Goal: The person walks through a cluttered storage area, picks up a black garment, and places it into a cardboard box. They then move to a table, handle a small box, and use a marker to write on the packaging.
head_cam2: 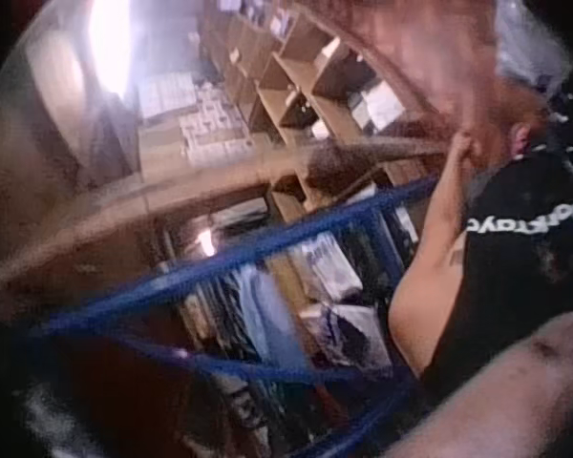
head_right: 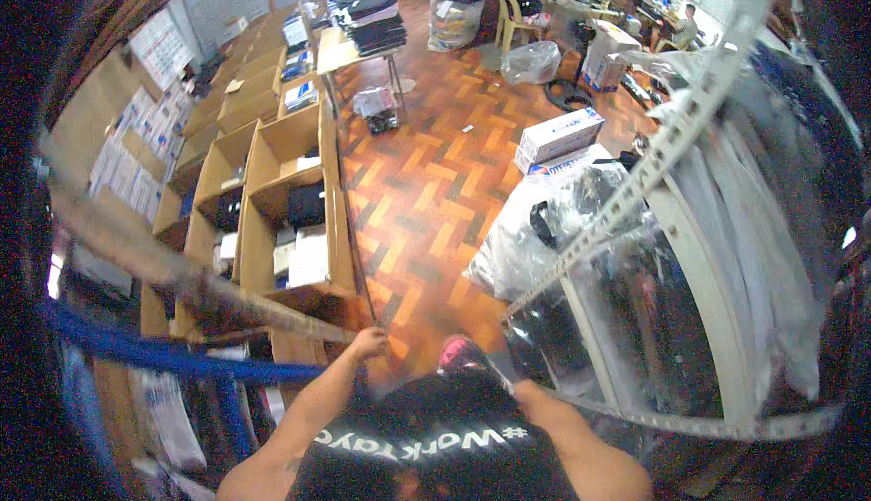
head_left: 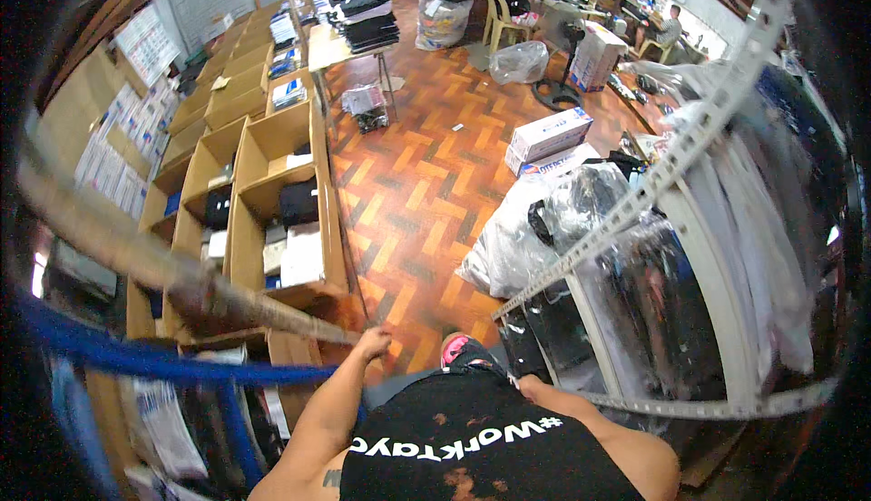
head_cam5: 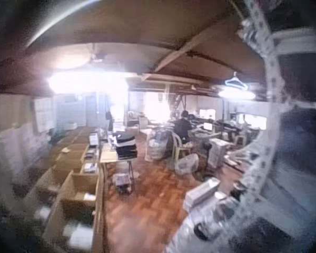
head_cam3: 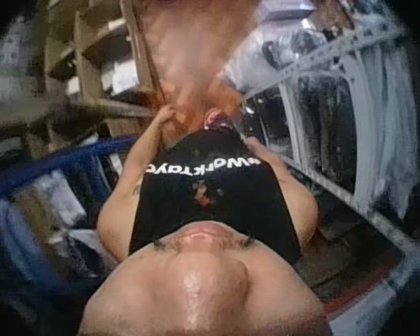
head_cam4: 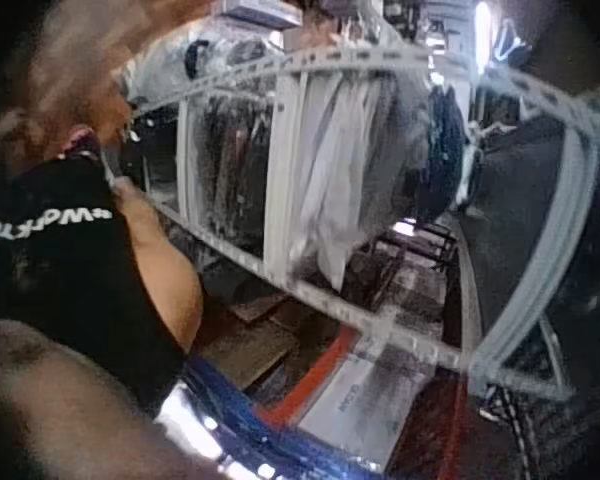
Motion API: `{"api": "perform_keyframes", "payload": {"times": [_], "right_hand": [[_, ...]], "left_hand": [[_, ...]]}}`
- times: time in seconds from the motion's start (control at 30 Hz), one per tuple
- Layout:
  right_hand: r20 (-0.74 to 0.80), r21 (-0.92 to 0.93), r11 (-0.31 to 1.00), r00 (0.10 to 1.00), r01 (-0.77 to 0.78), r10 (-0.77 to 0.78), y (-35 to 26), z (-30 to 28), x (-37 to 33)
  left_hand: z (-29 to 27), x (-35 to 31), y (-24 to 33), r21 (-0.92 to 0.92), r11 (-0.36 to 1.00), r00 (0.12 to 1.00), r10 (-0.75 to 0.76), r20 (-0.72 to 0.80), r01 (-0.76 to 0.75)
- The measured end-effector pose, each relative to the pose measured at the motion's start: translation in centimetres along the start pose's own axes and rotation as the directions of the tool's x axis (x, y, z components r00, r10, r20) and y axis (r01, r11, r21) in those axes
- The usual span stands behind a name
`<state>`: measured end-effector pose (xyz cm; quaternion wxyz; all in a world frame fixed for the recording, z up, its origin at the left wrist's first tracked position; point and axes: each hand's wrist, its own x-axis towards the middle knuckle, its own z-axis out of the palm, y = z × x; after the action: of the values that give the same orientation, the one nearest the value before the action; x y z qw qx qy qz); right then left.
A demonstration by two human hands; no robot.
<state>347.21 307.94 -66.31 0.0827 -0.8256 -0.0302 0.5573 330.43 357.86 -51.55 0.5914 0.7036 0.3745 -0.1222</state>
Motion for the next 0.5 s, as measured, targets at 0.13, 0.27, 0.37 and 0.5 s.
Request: {"api": "perform_keyframes", "payload": {"times": [0.13, 0.27, 0.37, 0.5], "right_hand": [[0.134, 0.009, 0.999, 0.990, 0.036, -0.037, -14.6, -7.1, 4.9], [-0.108, -0.115, 0.898, 0.894, 0.424, -0.436, -36.2, -21.7, 15.2], [-0.396, -0.064, 0.828, 0.748, 0.557, -0.533, -47.7, -34.6, 16.5], [-0.440, 0.183, 0.637, 0.642, 0.749, -0.629, -64.4, -47.9, 12.2]], "left_hand": [[-6.2, 12.6, 7.9, -0.097, 0.995, 0.996, 0.013, -0.085, -0.021], [-13.0, 24.1, 7.9, -0.020, 0.999, 0.999, 0.033, -0.017, -0.033], [-15.5, 29.4, 11.0, 0.161, 0.956, 0.933, -0.279, 0.228, 0.247], [-20.6, 33.0, 7.4, -0.049, 0.922, 0.924, -0.382, 0.029, 0.383]]}}
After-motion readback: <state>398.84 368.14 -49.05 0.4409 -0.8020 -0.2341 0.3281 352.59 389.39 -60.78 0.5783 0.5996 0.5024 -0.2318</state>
